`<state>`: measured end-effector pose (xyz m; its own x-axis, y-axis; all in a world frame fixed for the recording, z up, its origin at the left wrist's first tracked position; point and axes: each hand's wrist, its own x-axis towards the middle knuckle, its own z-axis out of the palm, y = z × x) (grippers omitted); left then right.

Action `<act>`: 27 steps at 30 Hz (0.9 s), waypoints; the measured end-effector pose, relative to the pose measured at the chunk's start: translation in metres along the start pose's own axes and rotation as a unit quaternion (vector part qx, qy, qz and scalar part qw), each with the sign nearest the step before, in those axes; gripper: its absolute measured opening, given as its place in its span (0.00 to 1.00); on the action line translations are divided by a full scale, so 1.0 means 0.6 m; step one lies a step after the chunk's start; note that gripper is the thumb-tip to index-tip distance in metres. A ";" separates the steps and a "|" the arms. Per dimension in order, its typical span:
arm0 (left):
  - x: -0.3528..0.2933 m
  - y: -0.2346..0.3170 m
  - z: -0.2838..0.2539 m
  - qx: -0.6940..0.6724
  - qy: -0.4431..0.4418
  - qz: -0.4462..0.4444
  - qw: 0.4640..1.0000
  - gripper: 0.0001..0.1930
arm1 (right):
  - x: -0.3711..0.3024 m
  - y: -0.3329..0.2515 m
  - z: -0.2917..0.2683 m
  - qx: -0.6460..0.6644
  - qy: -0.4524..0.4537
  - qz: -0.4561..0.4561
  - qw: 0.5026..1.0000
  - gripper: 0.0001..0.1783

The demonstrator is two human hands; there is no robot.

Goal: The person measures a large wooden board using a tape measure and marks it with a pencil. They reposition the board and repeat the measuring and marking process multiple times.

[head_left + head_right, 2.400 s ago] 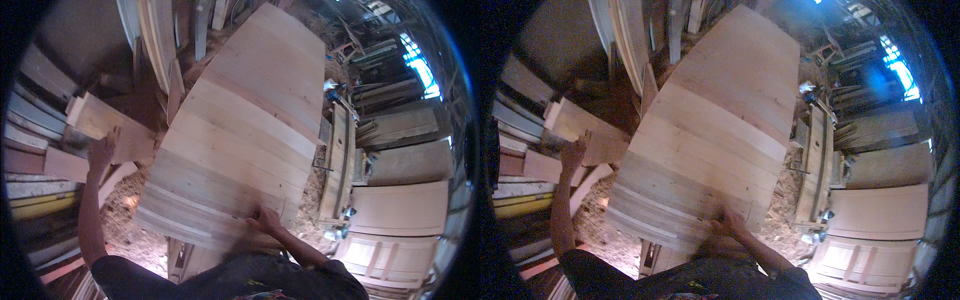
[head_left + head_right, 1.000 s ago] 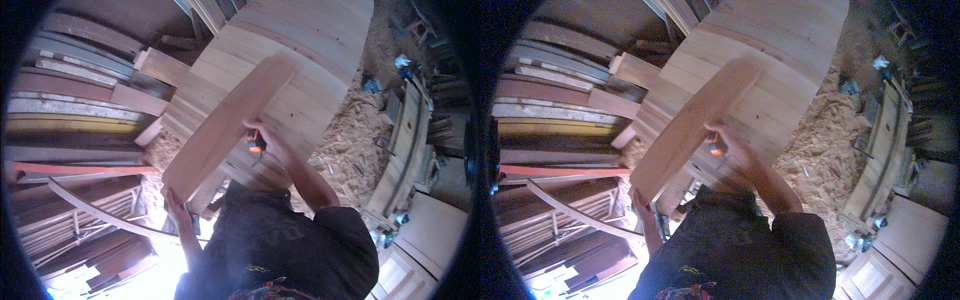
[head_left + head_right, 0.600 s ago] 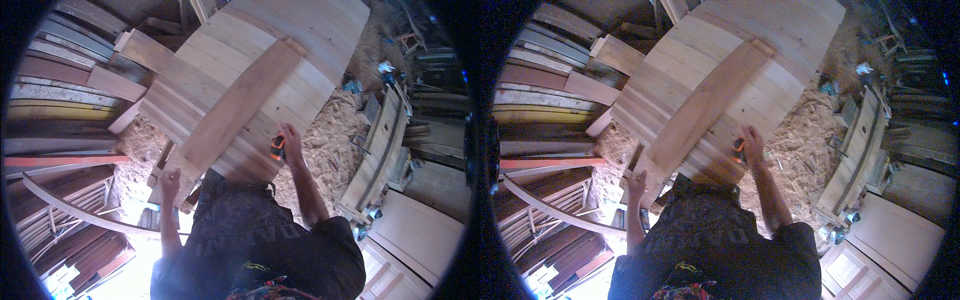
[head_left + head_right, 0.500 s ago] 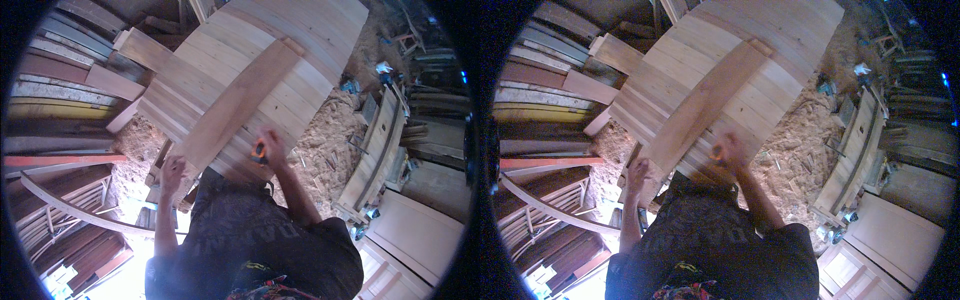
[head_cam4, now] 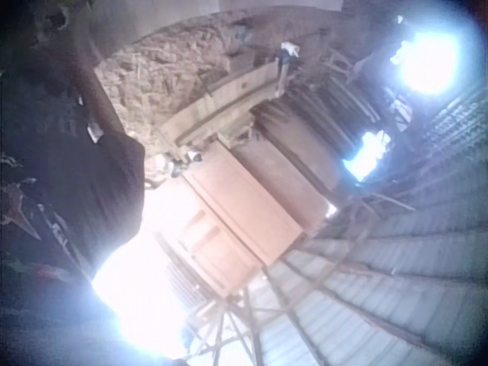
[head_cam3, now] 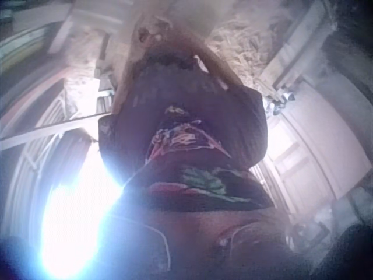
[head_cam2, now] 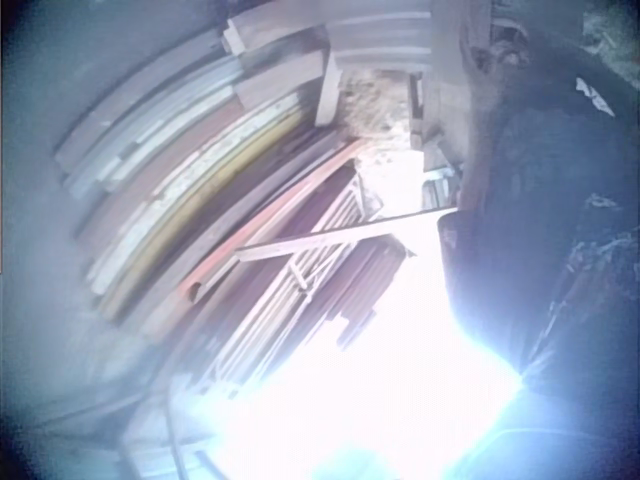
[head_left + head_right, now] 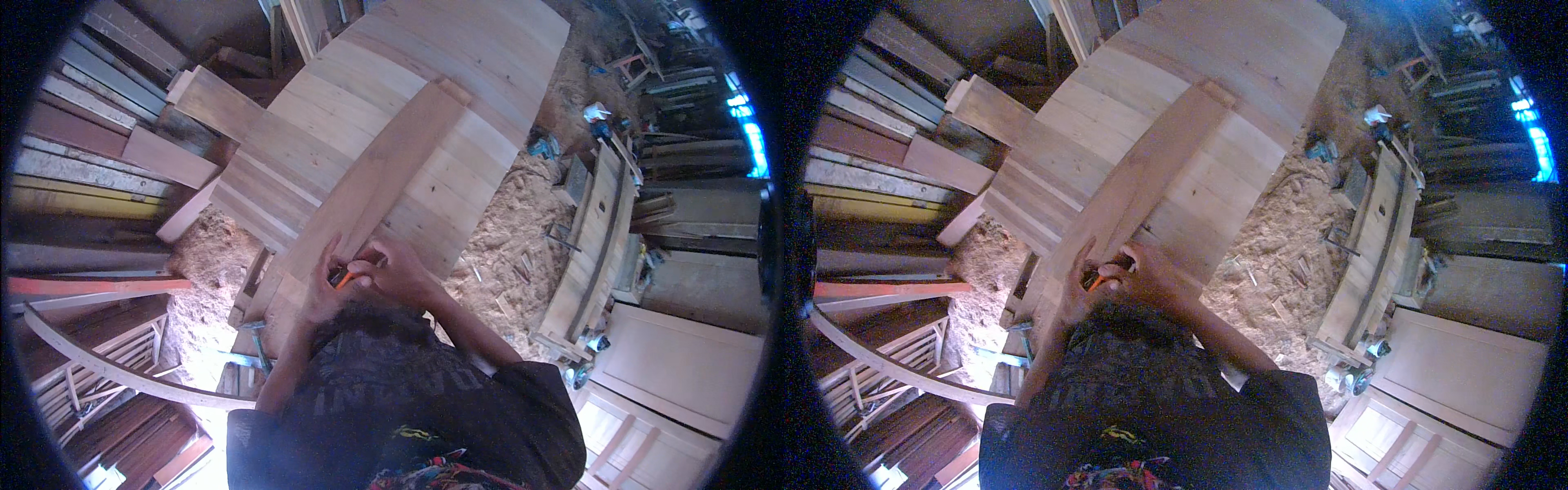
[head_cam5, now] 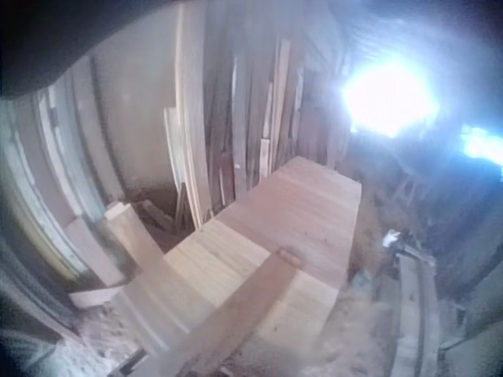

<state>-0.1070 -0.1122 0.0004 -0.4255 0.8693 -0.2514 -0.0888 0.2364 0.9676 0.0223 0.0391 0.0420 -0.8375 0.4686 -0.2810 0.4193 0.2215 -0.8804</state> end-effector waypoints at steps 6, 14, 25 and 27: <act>-0.022 -0.002 -0.013 0.146 -0.018 -0.035 0.989 0.48 | -0.018 0.052 -0.008 0.224 -0.067 0.130 0.964 0.18; -0.047 -0.022 -0.051 0.236 0.007 0.004 0.972 0.26 | 0.010 0.056 -0.059 0.270 -0.016 0.118 0.955 0.13; -0.043 -0.001 -0.038 0.235 0.044 -0.034 0.970 0.25 | 0.056 0.059 -0.043 0.318 0.027 0.105 0.942 0.10; -0.043 0.012 -0.029 0.276 0.060 -0.015 0.959 0.26 | 0.059 0.040 -0.055 0.344 0.036 0.104 0.932 0.09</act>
<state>-0.1124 -0.1405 0.0140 -0.5332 0.8103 -0.2433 0.3735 0.4834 0.7917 0.0144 0.0893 0.0234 -0.7266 0.5019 -0.4691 0.2255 -0.4708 -0.8530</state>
